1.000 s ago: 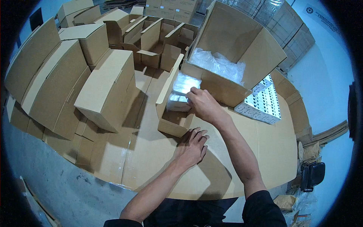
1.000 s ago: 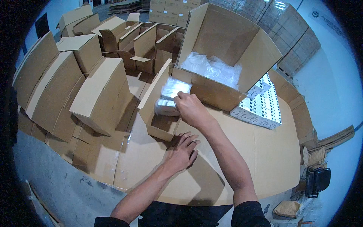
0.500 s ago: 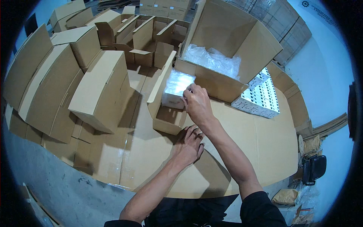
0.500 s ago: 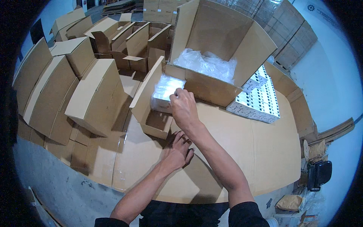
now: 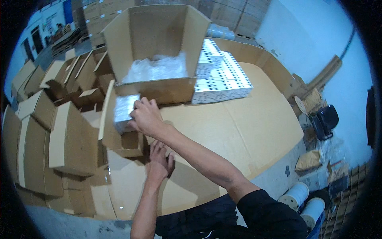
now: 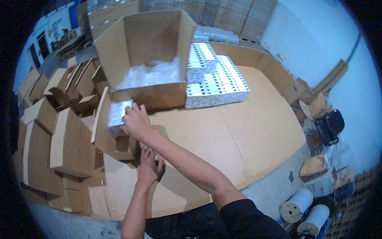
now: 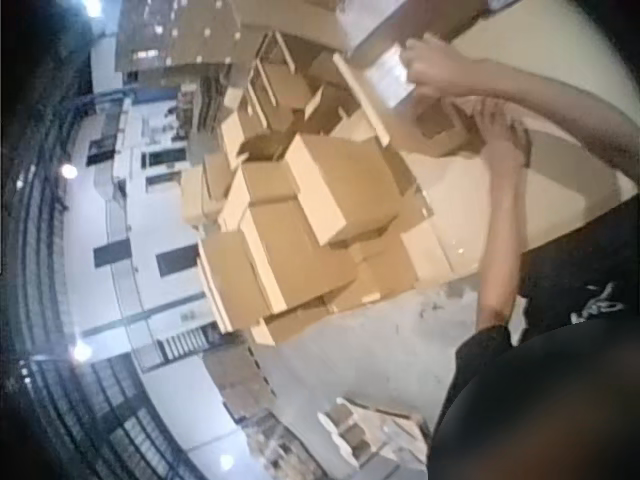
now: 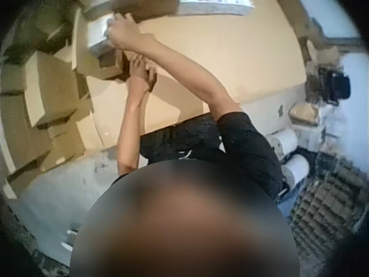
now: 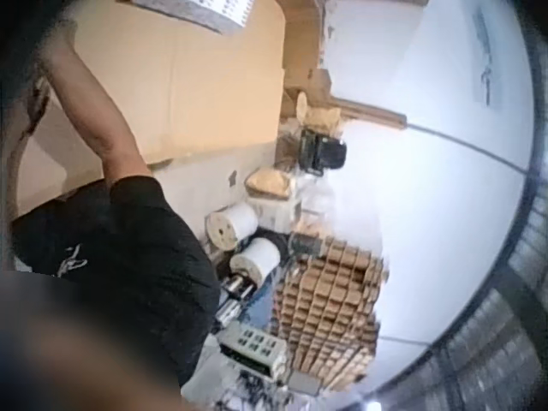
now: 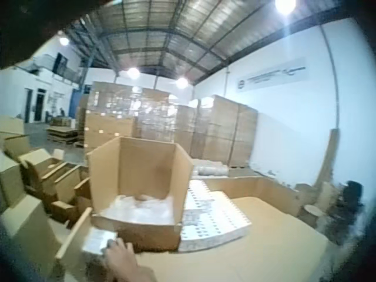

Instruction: The person is packing small electronic devices into white cardboard boxes and then organizing them into larger shipping boxes.

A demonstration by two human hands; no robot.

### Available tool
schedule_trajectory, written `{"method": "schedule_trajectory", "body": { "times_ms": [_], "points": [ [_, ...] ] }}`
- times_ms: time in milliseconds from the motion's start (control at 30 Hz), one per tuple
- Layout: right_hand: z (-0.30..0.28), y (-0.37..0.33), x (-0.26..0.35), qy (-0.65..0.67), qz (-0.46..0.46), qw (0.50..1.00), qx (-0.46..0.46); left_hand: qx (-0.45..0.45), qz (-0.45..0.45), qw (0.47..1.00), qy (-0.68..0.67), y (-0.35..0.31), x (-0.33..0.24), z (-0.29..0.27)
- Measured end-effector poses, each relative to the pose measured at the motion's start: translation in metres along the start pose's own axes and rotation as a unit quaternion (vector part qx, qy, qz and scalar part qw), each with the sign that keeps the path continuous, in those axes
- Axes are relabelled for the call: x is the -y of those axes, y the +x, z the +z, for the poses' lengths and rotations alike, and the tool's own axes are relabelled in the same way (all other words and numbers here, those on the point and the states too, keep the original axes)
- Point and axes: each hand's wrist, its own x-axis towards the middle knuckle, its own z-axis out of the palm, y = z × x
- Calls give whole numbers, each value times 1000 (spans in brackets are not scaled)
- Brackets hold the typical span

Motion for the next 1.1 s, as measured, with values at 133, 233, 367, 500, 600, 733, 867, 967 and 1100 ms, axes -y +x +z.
{"method": "schedule_trajectory", "body": {
  "times_ms": [133,233,367,500,600,733,867,967,1100],
  "points": [
    [-31,-39,-59,204,-22,974,-97,36,-65,997,26,19,-14,0],
    [-74,-79,-125,235,10,967,-97,23,-36,998,49,35,-13,5],
    [-119,-99,-213,151,149,954,-212,17,-48,997,50,49,-4,9],
    [-143,-95,-297,65,213,952,-211,13,-44,998,47,60,-2,16],
    [-145,-76,-330,-13,231,951,-205,5,-54,998,44,63,-2,17],
    [-140,-47,-355,-24,264,948,-174,5,-61,996,61,68,0,17],
    [-138,-36,-357,-18,279,945,-171,-6,-65,996,67,71,-3,18],
    [-136,-37,-355,-23,277,941,-193,-5,-77,995,56,72,-2,19],
    [-129,-46,-360,-5,273,942,-195,-6,-88,994,61,72,-4,19]
  ]
}}
